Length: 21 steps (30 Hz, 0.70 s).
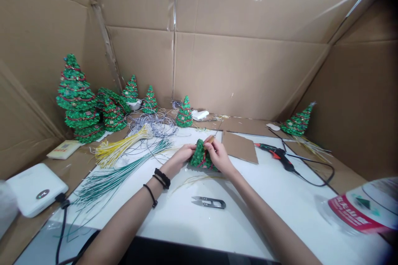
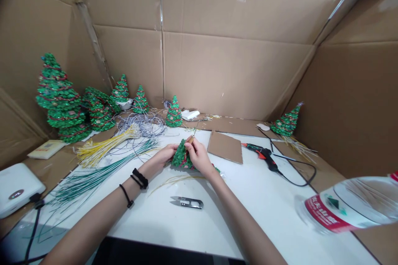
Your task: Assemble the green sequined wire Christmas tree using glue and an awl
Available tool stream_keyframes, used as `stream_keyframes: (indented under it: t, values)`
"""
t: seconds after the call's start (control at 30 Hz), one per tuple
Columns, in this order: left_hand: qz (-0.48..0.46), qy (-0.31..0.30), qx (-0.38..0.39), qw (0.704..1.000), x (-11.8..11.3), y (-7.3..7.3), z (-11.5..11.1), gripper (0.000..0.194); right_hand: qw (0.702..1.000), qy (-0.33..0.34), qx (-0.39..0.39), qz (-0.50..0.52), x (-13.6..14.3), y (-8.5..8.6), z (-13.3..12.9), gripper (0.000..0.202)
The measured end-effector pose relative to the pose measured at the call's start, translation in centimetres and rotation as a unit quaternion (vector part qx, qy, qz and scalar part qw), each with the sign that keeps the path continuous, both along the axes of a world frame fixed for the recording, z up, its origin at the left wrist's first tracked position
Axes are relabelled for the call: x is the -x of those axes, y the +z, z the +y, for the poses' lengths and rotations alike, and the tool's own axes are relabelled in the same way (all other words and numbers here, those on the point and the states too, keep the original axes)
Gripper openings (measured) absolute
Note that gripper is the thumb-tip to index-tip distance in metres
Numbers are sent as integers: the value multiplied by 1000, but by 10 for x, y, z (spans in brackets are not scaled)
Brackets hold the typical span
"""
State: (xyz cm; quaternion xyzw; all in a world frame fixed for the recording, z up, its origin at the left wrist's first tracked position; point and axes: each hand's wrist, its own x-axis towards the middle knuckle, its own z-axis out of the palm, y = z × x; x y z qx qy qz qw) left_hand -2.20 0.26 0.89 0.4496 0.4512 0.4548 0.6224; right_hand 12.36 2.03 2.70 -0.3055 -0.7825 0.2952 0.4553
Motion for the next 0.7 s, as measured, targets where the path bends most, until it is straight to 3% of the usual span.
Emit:
stream_keyframes:
  t: [0.33,0.53,0.7]
  values:
    - [9,22,-19,1000,-5,1,-2,26,1000,-1,1,0,0,2,1,21]
    - [-12,2,-9,1000,-5,-2,-2,29,1000,-1,9,-1,0,2,3,23]
    - [5,32,-22,999,-5,3,-6,27,1000,-2,-2,-14,4,4,2,24]
